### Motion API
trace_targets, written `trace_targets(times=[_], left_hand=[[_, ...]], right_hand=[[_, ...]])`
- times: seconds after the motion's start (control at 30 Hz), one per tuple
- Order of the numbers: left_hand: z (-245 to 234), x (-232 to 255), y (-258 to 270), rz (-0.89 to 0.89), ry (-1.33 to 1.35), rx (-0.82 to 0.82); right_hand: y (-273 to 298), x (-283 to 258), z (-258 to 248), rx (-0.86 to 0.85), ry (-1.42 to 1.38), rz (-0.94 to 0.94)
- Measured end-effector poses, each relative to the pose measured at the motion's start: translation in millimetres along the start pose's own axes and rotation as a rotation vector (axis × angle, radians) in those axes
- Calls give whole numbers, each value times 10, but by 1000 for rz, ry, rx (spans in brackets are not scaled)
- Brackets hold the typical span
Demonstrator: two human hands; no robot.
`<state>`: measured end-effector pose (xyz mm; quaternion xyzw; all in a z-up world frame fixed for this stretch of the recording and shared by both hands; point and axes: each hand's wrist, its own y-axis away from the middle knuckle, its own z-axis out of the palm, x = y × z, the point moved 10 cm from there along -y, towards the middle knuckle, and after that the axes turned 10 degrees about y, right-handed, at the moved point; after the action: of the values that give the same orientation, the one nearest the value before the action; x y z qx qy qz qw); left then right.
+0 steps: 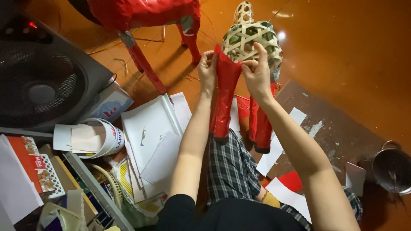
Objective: Applying red paper strips to the legs of a paper-mache giraffe model while sitting on the floor.
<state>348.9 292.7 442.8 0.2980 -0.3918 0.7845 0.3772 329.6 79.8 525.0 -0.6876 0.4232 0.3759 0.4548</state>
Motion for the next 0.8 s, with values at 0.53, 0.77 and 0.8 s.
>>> trace_targets(times=[0.53,0.77,0.8], left_hand=[[328,504,149,121,-494,-102],[501,156,-131,-131,51,-142],[491,139,-118,-140,51,-137]], right_hand=[[-11,23,-42,4,-12,-31],[-57,62,18,-20,-94,-193],[-55,56,26,-22,-94,-184]])
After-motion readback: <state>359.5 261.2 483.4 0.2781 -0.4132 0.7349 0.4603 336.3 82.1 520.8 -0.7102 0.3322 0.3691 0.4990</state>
